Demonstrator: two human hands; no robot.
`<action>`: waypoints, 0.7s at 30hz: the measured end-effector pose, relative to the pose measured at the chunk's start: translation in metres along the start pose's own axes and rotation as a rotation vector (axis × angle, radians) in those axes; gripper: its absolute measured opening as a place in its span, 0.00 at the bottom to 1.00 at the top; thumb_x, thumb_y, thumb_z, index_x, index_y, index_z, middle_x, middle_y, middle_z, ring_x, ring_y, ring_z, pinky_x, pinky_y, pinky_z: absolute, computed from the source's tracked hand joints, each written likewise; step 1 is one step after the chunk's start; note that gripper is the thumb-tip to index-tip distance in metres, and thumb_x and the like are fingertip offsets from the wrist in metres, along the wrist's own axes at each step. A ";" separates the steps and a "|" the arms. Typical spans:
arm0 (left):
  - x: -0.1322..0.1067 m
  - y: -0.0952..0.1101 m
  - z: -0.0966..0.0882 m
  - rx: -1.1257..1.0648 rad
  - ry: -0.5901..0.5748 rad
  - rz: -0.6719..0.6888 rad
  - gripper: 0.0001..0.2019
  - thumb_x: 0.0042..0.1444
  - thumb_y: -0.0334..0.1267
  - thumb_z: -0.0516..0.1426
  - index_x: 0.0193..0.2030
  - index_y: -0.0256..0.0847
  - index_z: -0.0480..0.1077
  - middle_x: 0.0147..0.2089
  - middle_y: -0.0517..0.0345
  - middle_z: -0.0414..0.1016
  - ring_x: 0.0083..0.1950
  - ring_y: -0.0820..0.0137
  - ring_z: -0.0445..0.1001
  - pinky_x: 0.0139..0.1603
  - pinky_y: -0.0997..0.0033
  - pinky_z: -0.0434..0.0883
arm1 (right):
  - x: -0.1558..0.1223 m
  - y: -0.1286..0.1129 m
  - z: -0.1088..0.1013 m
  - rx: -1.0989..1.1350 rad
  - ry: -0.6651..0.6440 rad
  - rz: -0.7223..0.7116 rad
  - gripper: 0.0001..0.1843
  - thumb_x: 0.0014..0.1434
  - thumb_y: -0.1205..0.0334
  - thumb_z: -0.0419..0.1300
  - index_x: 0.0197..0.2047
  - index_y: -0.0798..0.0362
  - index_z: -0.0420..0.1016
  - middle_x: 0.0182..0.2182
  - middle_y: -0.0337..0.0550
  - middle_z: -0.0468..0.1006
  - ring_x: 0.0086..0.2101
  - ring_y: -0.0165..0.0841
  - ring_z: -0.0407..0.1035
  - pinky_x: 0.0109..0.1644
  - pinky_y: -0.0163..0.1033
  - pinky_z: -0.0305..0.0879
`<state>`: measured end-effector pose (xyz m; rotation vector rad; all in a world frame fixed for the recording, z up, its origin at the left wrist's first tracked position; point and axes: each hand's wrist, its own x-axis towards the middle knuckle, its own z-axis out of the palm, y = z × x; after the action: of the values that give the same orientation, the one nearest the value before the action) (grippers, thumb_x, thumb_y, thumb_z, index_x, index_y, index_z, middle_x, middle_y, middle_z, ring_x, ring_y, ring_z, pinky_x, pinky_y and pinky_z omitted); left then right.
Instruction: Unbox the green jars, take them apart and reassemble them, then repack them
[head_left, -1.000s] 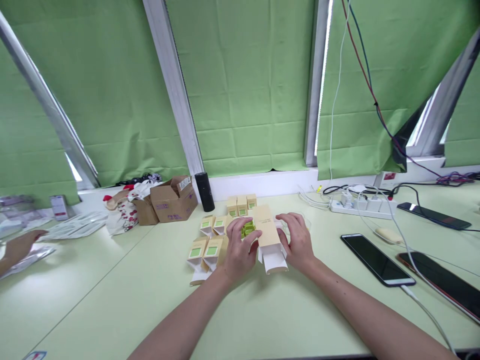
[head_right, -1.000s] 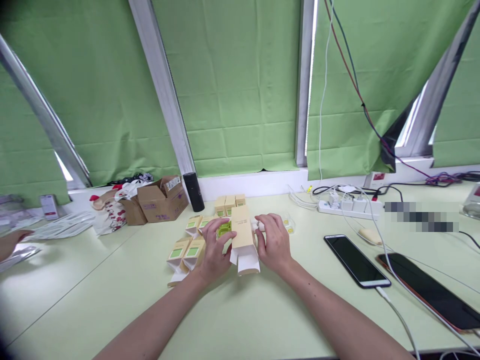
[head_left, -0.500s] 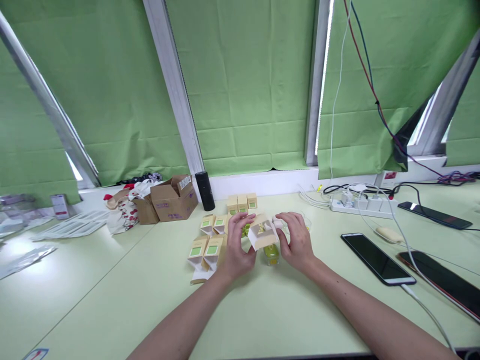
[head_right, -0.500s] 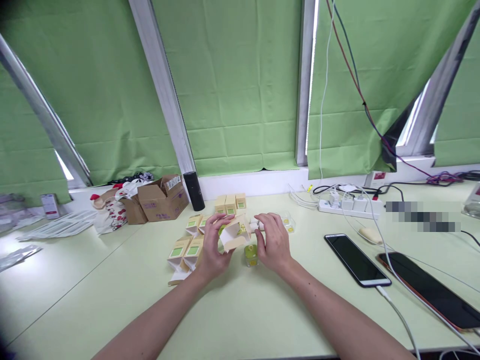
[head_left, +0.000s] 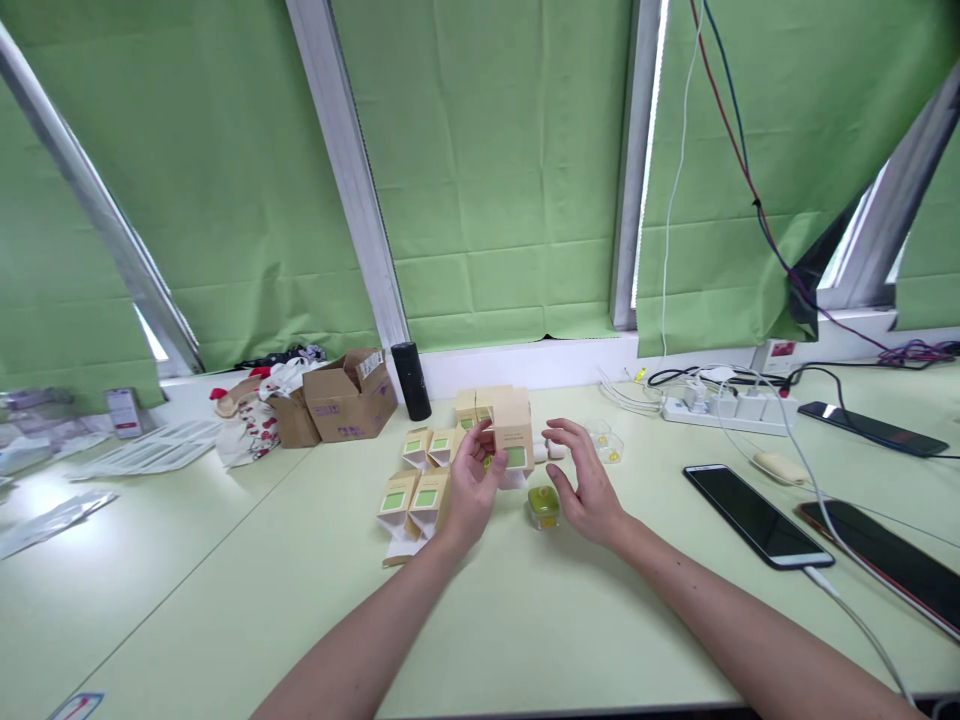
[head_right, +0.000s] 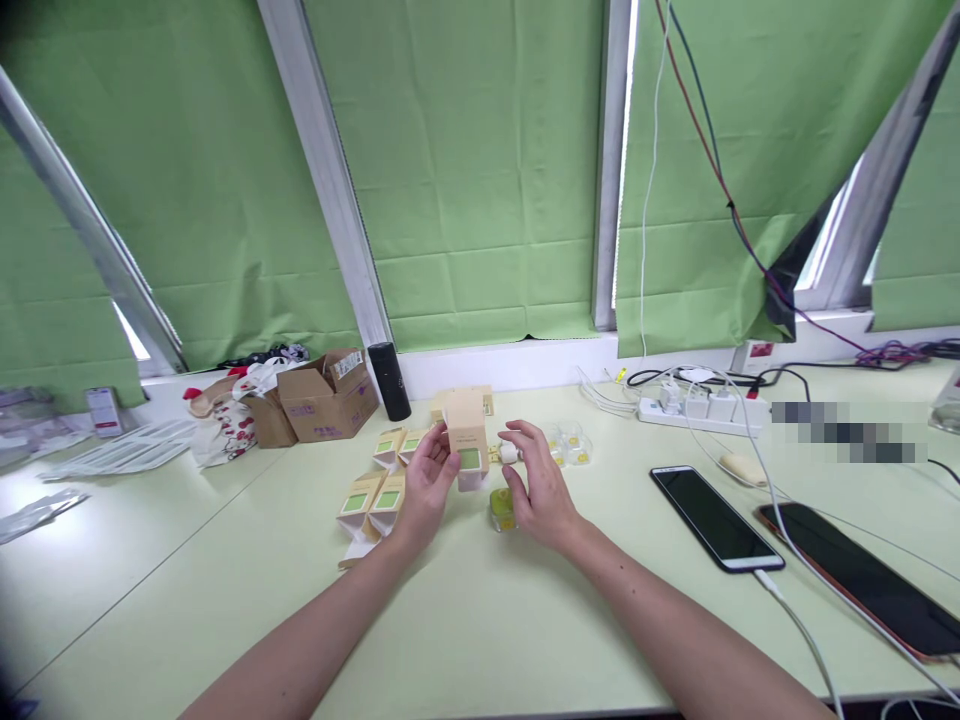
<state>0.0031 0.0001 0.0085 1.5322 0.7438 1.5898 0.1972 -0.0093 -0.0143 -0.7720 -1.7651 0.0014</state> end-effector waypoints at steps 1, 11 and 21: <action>0.000 0.000 0.001 -0.016 0.008 -0.013 0.33 0.59 0.56 0.66 0.65 0.42 0.65 0.59 0.43 0.77 0.62 0.56 0.75 0.63 0.57 0.72 | 0.000 0.000 0.000 0.003 -0.015 -0.011 0.22 0.71 0.65 0.51 0.66 0.47 0.61 0.64 0.56 0.66 0.65 0.46 0.63 0.63 0.58 0.70; -0.002 0.005 0.009 -0.057 0.008 -0.160 0.30 0.58 0.60 0.65 0.58 0.47 0.61 0.52 0.48 0.81 0.53 0.60 0.81 0.55 0.59 0.74 | -0.004 -0.001 0.003 0.163 -0.148 0.045 0.23 0.73 0.67 0.47 0.67 0.43 0.65 0.69 0.53 0.55 0.65 0.43 0.63 0.64 0.56 0.72; -0.007 0.002 0.003 0.049 -0.050 -0.044 0.24 0.65 0.56 0.60 0.61 0.48 0.61 0.65 0.45 0.71 0.55 0.62 0.77 0.56 0.60 0.73 | 0.001 -0.002 0.002 0.334 -0.071 0.188 0.19 0.74 0.59 0.51 0.65 0.44 0.70 0.65 0.54 0.60 0.56 0.41 0.72 0.58 0.51 0.78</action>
<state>0.0053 -0.0074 0.0071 1.5745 0.7891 1.5052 0.1944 -0.0092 -0.0135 -0.6950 -1.6942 0.4441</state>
